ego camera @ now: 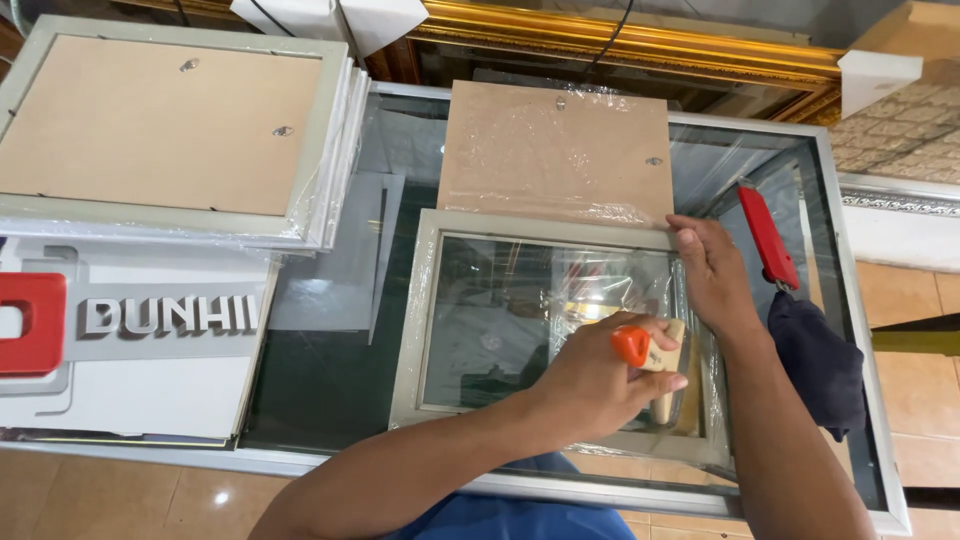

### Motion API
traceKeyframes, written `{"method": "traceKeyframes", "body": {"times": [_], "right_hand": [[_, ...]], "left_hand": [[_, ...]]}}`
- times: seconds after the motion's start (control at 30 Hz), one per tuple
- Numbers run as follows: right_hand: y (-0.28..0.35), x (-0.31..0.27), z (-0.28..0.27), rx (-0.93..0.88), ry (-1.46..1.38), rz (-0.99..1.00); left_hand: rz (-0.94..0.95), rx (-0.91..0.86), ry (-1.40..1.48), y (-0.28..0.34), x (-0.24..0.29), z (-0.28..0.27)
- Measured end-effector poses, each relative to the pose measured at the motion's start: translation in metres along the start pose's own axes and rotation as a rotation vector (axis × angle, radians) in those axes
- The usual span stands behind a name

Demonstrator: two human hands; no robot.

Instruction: Brushing dust off the surface of a glass-covered picture frame using a wide paint brush.

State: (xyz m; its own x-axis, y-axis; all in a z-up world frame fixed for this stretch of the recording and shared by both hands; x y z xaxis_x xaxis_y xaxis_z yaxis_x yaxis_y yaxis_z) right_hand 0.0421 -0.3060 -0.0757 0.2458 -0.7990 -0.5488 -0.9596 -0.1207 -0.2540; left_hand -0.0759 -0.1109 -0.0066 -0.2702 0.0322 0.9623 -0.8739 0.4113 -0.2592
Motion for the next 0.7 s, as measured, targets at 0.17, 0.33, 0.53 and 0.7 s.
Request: {"method": "traceKeyframes", "body": {"times": [0.17,0.33,0.53,0.7], "right_hand": [[-0.001,0.006,0.003,0.012,0.007,-0.028],[-0.002,0.004,0.002,0.008,0.017,-0.009],[-0.002,-0.002,0.001,-0.035,0.053,0.015],[-0.002,-0.004,0.0,-0.021,0.07,-0.007]], "left_hand": [[-0.186,0.025,-0.093,0.039,0.001,-0.055],[-0.438,0.332,0.19,0.113,-0.011,-0.123],[-0.699,0.779,0.333,0.172,-0.011,-0.181],[-0.678,0.778,0.329,0.173,-0.001,-0.198]]}}
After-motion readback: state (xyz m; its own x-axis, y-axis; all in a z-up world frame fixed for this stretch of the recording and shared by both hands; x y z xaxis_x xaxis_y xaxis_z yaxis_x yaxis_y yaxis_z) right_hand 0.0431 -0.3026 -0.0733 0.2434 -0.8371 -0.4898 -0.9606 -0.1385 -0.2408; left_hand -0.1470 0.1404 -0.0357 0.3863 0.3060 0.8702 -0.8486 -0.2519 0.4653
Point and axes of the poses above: each hand's wrist, its own y-axis away from the middle knuckle, its own z-axis out of the palm, x = y × z, the point moved 4 cm from there along -y, towards the middle knuckle, and after that the axes turned 14 degrees about y, right-handed, at the moved point
